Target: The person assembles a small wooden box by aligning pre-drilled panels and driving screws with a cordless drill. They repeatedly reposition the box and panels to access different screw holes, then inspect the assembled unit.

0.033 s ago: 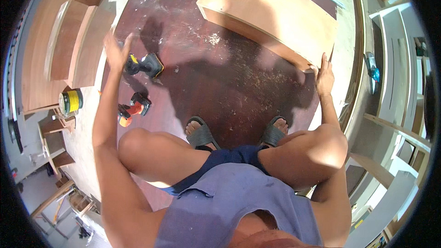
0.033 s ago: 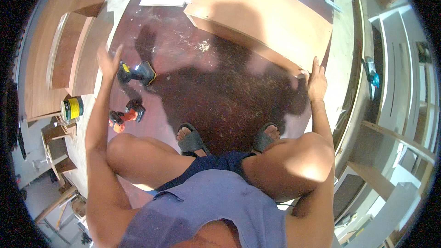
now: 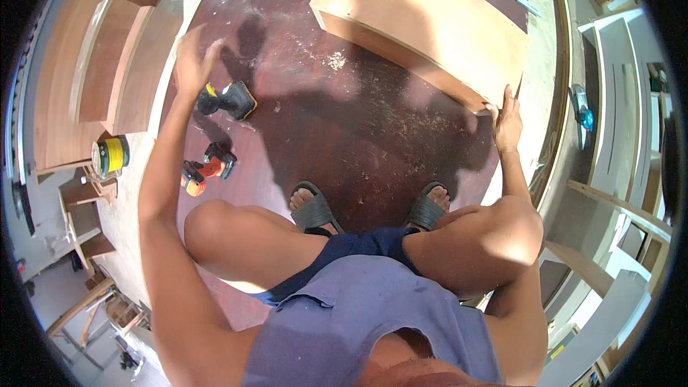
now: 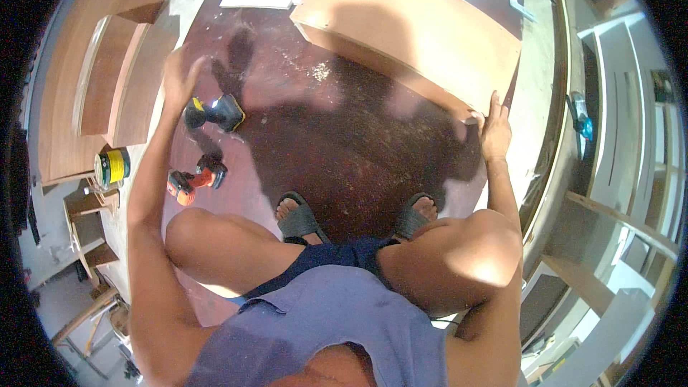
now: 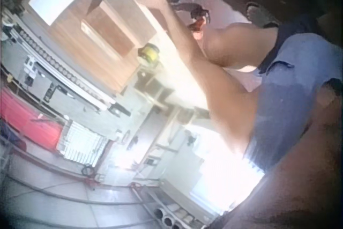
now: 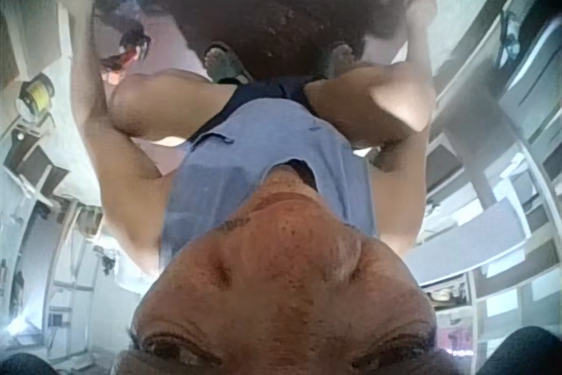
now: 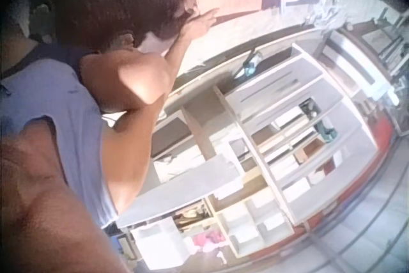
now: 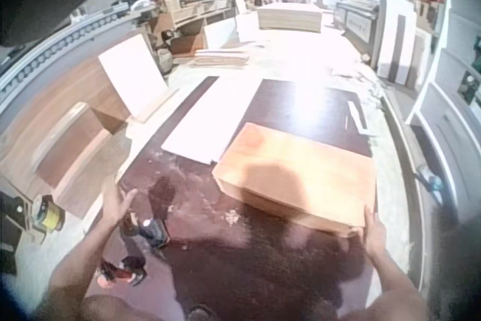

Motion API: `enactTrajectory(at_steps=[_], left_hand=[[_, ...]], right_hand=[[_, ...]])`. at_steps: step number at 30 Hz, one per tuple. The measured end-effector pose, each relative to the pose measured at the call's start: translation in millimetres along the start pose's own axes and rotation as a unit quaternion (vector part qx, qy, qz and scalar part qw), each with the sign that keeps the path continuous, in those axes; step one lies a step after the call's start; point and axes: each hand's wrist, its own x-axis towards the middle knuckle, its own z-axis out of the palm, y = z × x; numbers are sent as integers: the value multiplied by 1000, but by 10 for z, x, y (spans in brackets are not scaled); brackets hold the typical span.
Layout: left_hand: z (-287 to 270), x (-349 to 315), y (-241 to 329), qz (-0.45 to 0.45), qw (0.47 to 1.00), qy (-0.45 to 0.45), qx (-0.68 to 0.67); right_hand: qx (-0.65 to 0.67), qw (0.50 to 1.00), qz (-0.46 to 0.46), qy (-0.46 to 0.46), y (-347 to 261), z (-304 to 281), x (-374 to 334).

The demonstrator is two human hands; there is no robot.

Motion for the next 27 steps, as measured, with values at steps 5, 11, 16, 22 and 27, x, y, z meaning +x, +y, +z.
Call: enactTrajectory(at_steps=[5,11,16,22,27], left_hand=[[794,829,854,140,960,-210,-118],[1620,1021,1452,99,977,-158,-108],[1652,1075,1240,168,975,-126,-67],[1528,1166,1316,199,961,-194,5],[1718,952,907,187,974,-66,-113]], right_hand=[[26,1000,13,1,-116,24,37],[27,999,15,-14,16,73,-6],[30,999,-11,-31,4,24,24],[57,995,20,-84,100,-10,10],[115,991,-3,-66,31,77,75]])
